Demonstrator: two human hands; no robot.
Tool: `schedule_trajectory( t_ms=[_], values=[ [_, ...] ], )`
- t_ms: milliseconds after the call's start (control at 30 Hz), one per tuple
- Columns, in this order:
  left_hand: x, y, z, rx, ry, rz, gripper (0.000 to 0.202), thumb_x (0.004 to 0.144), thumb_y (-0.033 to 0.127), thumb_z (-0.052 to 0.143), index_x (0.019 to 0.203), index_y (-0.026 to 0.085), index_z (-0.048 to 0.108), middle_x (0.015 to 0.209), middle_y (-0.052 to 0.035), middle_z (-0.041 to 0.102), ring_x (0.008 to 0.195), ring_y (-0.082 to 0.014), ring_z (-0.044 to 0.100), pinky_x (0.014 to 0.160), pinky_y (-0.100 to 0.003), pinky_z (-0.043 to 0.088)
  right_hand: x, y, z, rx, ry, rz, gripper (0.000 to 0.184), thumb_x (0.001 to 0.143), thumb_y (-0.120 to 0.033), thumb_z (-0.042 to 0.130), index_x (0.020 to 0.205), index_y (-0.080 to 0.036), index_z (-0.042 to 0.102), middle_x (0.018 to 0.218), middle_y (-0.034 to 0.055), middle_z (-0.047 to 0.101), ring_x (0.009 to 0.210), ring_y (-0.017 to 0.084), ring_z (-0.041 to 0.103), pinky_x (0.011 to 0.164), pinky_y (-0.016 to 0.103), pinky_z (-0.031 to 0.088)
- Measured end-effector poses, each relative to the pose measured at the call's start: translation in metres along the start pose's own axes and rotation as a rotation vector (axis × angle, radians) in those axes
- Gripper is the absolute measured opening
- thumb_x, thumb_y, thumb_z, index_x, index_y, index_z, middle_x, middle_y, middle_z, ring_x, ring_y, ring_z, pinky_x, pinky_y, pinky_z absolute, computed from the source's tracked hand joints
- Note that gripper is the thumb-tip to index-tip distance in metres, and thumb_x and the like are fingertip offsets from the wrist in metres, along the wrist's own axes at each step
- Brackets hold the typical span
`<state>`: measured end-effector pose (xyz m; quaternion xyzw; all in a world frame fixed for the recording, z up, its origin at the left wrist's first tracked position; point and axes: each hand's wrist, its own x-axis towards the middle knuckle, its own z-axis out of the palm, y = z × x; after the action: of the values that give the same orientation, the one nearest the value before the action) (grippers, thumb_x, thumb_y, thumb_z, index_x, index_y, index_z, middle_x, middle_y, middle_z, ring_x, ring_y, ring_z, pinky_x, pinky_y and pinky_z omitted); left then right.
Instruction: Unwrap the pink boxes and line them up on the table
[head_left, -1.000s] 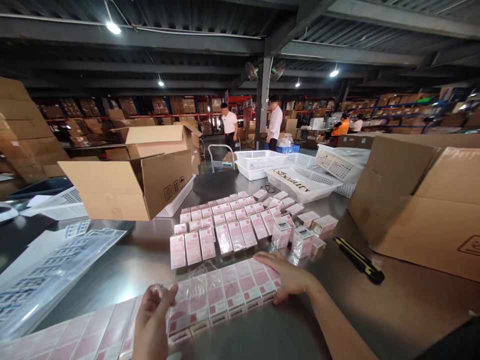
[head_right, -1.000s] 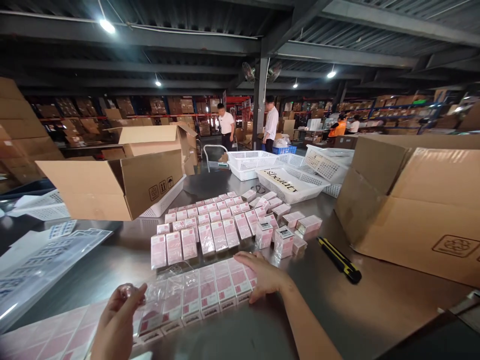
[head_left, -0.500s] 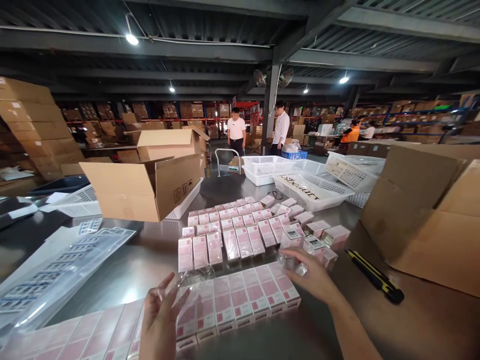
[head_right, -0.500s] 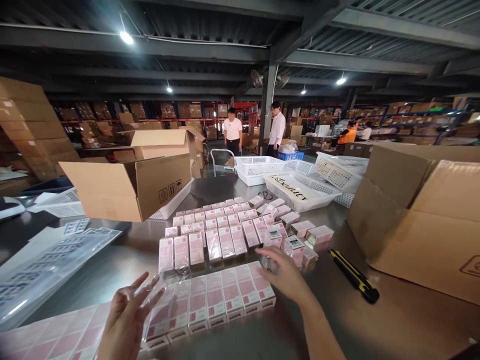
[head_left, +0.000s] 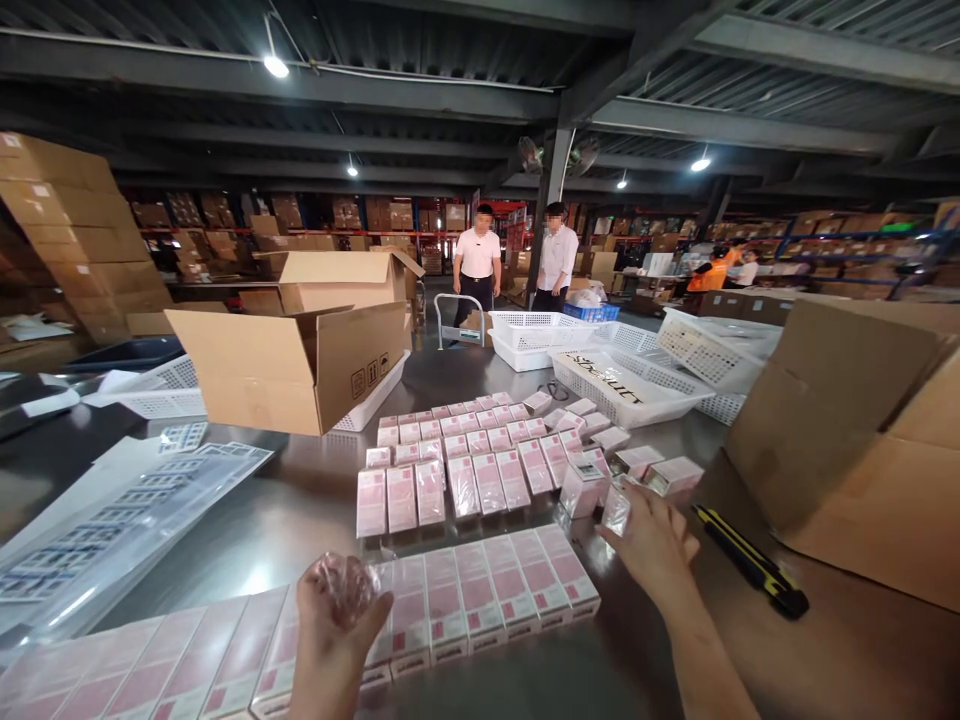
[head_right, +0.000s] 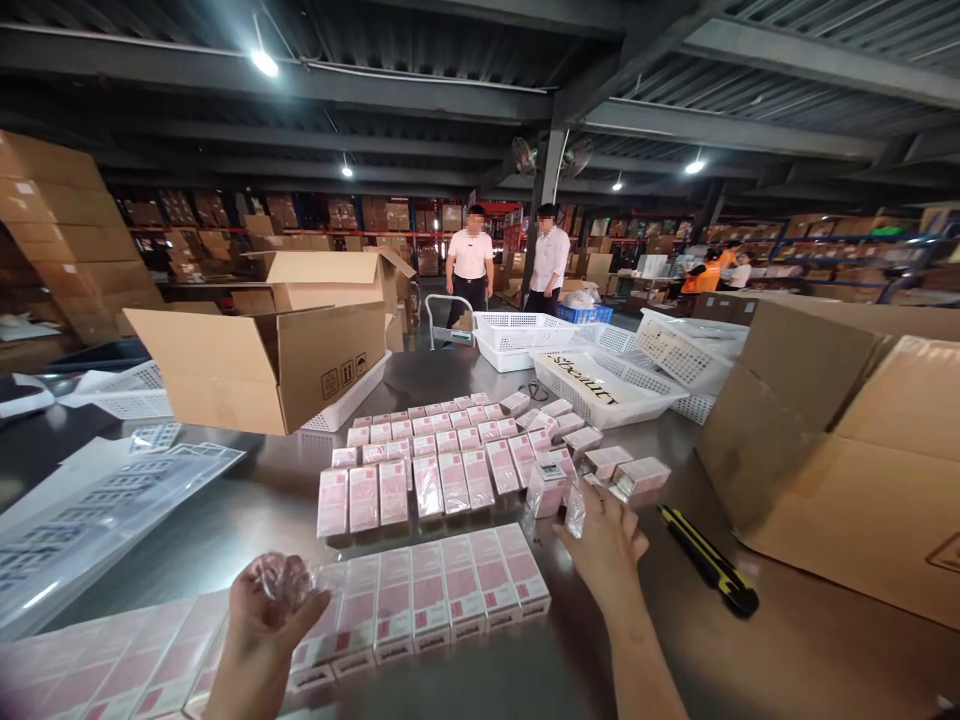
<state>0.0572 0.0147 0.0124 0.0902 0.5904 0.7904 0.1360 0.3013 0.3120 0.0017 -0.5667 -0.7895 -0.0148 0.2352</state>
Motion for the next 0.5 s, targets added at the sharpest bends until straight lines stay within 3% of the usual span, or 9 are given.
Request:
schedule_trajectory(
  t_ms=[133, 200, 267, 367, 433, 500],
  values=[
    [0.004, -0.004, -0.002, 0.043, -0.078, 0.060, 0.052, 0.067, 0.050, 0.085, 0.101, 0.022, 0.058, 0.101, -0.0023, 0.068, 0.100, -0.0197, 0.065, 0.089, -0.028, 0.051, -0.001, -0.003, -0.004, -0.031, -0.012, 0.060, 0.061, 0.086, -0.040, 0.055, 0.142, -0.016, 0.050, 0.154, 0.0220, 0.037, 0.135, 0.049, 0.038, 0.098, 0.065, 0.042],
    [0.009, -0.006, -0.003, -0.013, -0.104, 0.024, 0.058, 0.064, 0.053, 0.086, 0.105, 0.022, 0.061, 0.116, -0.0053, 0.068, 0.113, -0.0249, 0.064, 0.097, -0.032, 0.052, -0.001, -0.003, -0.004, -0.027, -0.038, 0.059, 0.058, 0.088, -0.038, 0.053, 0.140, -0.013, 0.051, 0.154, 0.0237, 0.035, 0.136, 0.049, 0.038, 0.100, 0.064, 0.042],
    [0.013, -0.007, -0.005, -0.089, -0.130, -0.041, 0.064, 0.057, 0.060, 0.088, 0.101, 0.021, 0.061, 0.118, -0.0081, 0.068, 0.114, -0.0312, 0.064, 0.092, -0.040, 0.057, 0.000, -0.003, -0.002, -0.014, -0.031, 0.057, 0.055, 0.088, -0.035, 0.052, 0.138, -0.012, 0.052, 0.154, 0.0246, 0.035, 0.137, 0.049, 0.039, 0.101, 0.062, 0.043],
    [0.016, -0.011, -0.007, -0.084, -0.123, -0.047, 0.063, 0.055, 0.064, 0.087, 0.089, 0.020, 0.057, 0.101, -0.0073, 0.070, 0.086, -0.0266, 0.070, 0.069, -0.038, 0.061, 0.001, -0.001, 0.001, 0.006, 0.004, 0.046, 0.047, 0.089, -0.033, 0.048, 0.131, -0.013, 0.055, 0.152, 0.0240, 0.037, 0.135, 0.047, 0.042, 0.100, 0.061, 0.045],
    [0.016, -0.013, -0.008, -0.054, -0.126, 0.020, 0.057, 0.059, 0.061, 0.086, 0.087, 0.020, 0.056, 0.087, -0.0033, 0.069, 0.065, -0.0169, 0.062, 0.056, -0.029, 0.054, 0.002, -0.001, 0.002, 0.024, 0.020, 0.023, 0.043, 0.090, -0.031, 0.045, 0.127, -0.013, 0.056, 0.145, 0.0237, 0.044, 0.131, 0.044, 0.047, 0.099, 0.058, 0.046],
    [0.017, -0.014, -0.008, -0.082, -0.129, 0.059, 0.054, 0.061, 0.056, 0.087, 0.085, 0.021, 0.053, 0.077, 0.0004, 0.064, 0.056, -0.0121, 0.053, 0.049, -0.024, 0.047, 0.003, 0.000, 0.002, 0.058, 0.034, 0.007, 0.041, 0.089, -0.030, 0.043, 0.124, -0.013, 0.056, 0.135, 0.0225, 0.052, 0.125, 0.041, 0.052, 0.096, 0.056, 0.049]
  ],
)
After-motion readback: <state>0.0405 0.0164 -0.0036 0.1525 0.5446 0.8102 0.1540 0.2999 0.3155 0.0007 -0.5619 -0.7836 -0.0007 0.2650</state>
